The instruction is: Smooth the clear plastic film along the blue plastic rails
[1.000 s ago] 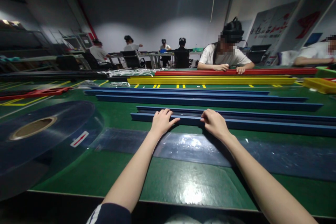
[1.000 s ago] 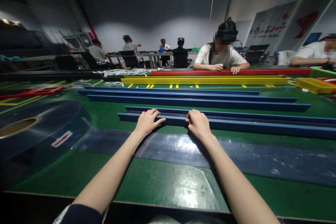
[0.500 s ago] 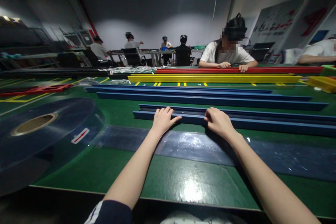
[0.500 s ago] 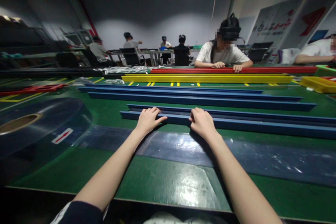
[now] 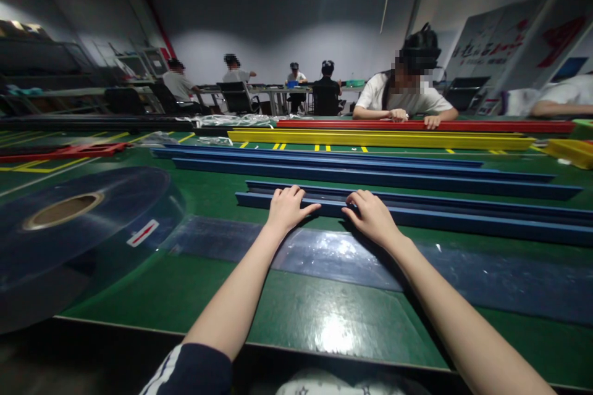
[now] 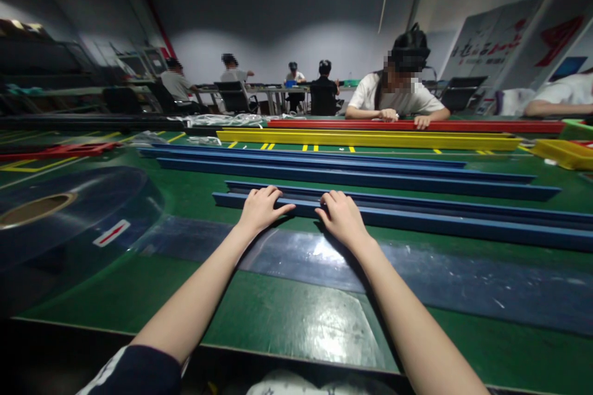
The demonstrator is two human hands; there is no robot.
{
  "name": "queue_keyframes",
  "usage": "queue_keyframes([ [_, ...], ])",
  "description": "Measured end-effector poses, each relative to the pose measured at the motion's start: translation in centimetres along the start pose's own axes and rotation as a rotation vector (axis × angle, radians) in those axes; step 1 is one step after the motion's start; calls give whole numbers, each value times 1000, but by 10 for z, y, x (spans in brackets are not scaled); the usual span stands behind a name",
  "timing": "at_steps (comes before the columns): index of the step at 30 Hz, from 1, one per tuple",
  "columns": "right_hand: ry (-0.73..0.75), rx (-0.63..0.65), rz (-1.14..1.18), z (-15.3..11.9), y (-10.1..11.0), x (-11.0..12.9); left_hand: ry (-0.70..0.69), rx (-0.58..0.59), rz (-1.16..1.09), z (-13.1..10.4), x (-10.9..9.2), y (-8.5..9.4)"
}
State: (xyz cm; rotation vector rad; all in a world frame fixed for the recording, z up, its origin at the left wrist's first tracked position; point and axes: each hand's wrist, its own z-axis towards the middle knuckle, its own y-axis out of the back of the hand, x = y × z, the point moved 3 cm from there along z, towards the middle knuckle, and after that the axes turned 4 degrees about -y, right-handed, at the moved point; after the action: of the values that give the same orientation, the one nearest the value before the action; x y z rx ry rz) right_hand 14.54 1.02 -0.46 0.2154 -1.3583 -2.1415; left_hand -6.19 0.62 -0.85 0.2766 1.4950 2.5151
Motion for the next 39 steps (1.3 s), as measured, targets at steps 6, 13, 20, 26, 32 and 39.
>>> queue_keyframes([
  [6, -10, -34, 40, 0, -9, 2, 67, -9, 33, -1, 2, 0],
  [13, -20, -25, 22, 0, -10, 3, 69, -7, 72, -1, 0, 0],
  [20, -28, -21, 5, -1, -9, 5, 63, 1, 66, -1, 1, -2],
  [26, -30, -18, -2, -1, -10, 4, 65, 1, 81, -1, 3, -3],
  [32, -23, -14, -8, -1, -9, 5, 86, 7, 74, -1, 2, 0],
  [39, -17, -14, -7, -1, -9, 5, 147, 20, 42, -2, 5, 3],
])
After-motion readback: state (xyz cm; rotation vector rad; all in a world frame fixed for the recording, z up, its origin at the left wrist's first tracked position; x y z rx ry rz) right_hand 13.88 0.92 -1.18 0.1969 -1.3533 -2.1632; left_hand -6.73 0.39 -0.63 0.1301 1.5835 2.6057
